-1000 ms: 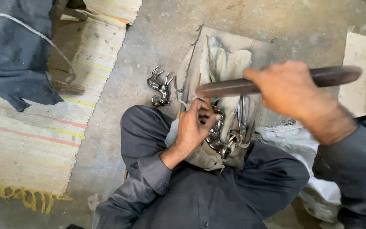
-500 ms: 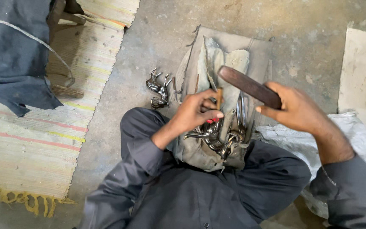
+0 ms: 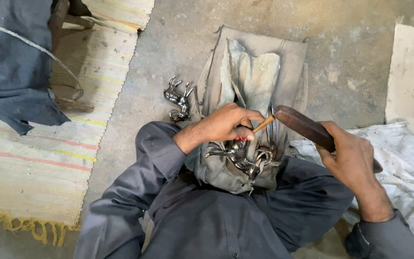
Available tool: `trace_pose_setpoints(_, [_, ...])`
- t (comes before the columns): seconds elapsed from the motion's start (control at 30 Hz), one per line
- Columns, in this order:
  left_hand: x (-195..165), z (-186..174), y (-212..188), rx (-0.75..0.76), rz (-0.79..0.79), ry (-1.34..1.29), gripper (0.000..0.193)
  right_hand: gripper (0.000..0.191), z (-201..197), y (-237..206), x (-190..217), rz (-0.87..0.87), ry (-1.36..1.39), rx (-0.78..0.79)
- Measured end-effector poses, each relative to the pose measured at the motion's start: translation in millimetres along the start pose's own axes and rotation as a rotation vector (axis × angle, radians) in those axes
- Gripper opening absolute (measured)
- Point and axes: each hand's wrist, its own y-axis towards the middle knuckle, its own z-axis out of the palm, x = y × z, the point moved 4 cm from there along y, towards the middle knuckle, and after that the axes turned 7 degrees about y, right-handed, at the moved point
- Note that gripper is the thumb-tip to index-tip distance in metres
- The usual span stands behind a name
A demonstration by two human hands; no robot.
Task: The person sits on the floor and shapes small silver-colored metal animal figurines. They hold a small punch against a figurine with one hand and strike it with a wooden mallet held in the other hand, repositioning the figurine and punch repeatedly to work different spots.
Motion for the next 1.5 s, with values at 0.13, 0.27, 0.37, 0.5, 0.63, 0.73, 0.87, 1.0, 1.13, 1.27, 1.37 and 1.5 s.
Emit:
trace_pose_setpoints(0.13, [-2.6, 1.2, -7.0, -0.094, -0.072, -0.014, 0.047, 0.036, -6.5, 4.7, 14.3, -0.058, -0.042, 0.033])
trace_pose_setpoints(0.27, [-6.5, 4.2, -12.1, -0.181, -0.147, 0.001, 0.043, 0.04, -13.4, 22.0, 24.4, -0.036, -0.098, 0.082])
trace_pose_setpoints(0.37, [-10.0, 5.3, -20.4, -0.28, -0.202, -0.022, 0.042, 0.038, -16.0, 42.3, 31.5, -0.026, -0.132, 0.179])
trace_pose_setpoints(0.5, [-7.8, 10.7, -24.3, -0.301, -0.329, -0.055, 0.041, 0.038, -22.0, 61.4, 45.3, -0.104, -0.211, 0.209])
trace_pose_setpoints(0.63, [-8.5, 15.2, -30.5, -0.362, -0.319, -0.026, 0.039, 0.046, -18.2, 73.9, 61.2, -0.229, -0.475, 0.297])
trace_pose_setpoints(0.73, [-9.3, 20.2, -41.4, -0.437, -0.339, -0.081, 0.038, 0.04, -23.7, 82.0, 70.5, -0.241, -0.353, 0.218])
trace_pose_setpoints(0.87, [-9.2, 26.8, -49.0, -0.557, -0.366, -0.157, 0.043, 0.042, -30.8, 90.8, 79.5, -0.214, -0.122, 0.099])
trace_pose_setpoints(1.0, [-9.7, 29.6, -51.2, -0.587, -0.371, -0.098, 0.041, 0.042, -30.1, 93.6, 93.9, -0.314, -0.131, 0.062])
trace_pose_setpoints(1.13, [-12.2, 34.0, -54.8, -0.587, -0.37, -0.176, 0.037, 0.055, -18.2, 90.7, 108.9, -0.46, -0.564, 0.257])
trace_pose_setpoints(1.27, [-15.9, 39.5, -59.5, -0.673, -0.436, -0.109, 0.037, 0.049, -24.3, 91.0, 125.2, -0.49, -0.548, 0.218])
trace_pose_setpoints(1.37, [-17.4, 43.1, -64.2, -0.769, -0.454, -0.138, 0.035, 0.05, -21.6, 91.9, 144.0, -0.604, -0.61, 0.219])
trace_pose_setpoints(1.5, [-16.8, 50.1, -65.4, -0.822, -0.502, -0.187, 0.037, 0.043, -25.5, 94.2, 164.7, -0.601, -0.568, 0.191])
